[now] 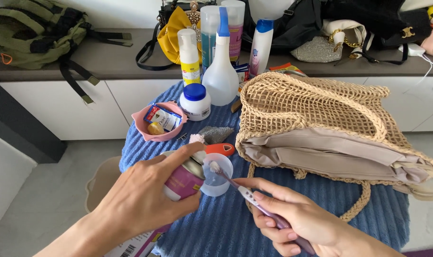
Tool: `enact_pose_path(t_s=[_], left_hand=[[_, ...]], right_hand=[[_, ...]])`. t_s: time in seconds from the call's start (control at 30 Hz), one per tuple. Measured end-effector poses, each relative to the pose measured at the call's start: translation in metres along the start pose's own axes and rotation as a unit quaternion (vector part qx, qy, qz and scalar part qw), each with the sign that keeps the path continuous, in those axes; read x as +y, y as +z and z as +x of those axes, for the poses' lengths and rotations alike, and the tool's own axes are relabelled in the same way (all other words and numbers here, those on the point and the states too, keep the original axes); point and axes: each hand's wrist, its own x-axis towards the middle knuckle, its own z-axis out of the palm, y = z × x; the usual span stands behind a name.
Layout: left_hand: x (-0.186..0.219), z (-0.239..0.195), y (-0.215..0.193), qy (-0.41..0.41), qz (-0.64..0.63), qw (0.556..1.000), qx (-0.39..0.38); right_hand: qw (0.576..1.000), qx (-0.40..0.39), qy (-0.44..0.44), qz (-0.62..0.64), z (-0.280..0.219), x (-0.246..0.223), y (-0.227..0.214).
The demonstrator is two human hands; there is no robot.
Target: The person scrubs the interior lining of a woven handbag with a toothbrush. They apply foam from a pink aerosol can onto the toothbrush and continue scrubbing the fabric lining and zipper area. The person repeatedly applies foam and scrubs different sections of the bag's interior.
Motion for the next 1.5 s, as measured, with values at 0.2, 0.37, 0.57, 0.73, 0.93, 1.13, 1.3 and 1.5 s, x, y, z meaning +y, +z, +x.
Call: enact_pose_path(t_s=[0.2, 0.37, 0.57, 0.73, 0.93, 1.13, 1.3, 1.5], left_hand=[[-0.01, -0.005, -0.016, -0.033, -0.055, 0.998, 0.012], [-0.035, -0.005, -0.025, -0.092, -0.266, 0.959, 0.009], [-0.05, -0.003, -0.027, -0.084, -0.387, 0.917, -0.052], [-0.042, -0.001, -0.023, -0.03, -0.348, 0.935, -0.056], [-0.028, 0.001, -0.023, -0.046, -0.308, 0.947, -0.073], [-0.019, 0.006, -0.022, -0.084, -0.222, 0.967, -0.086], [-0.009, 0.006, -0.024, -0.094, -0.154, 0.98, -0.079], [-0.005, 0.006, -0.019, -0.11, -0.01, 0.99, -0.09]], right_hand=[[0.998, 0.031, -0.051, 0.007, 0.001, -0.004, -0.005], [0.993, -0.003, -0.086, 0.075, 0.007, -0.005, -0.016], [0.99, -0.001, -0.141, 0.001, 0.005, -0.005, -0.01], [0.974, -0.018, -0.199, -0.104, 0.007, -0.007, 0.001], [0.976, -0.03, -0.19, -0.104, 0.009, -0.007, -0.001], [0.98, -0.04, -0.175, -0.084, 0.006, -0.01, -0.004], [0.983, -0.039, -0.168, -0.06, 0.007, -0.006, -0.014], [0.977, -0.116, -0.177, 0.024, 0.0, -0.012, -0.018]])
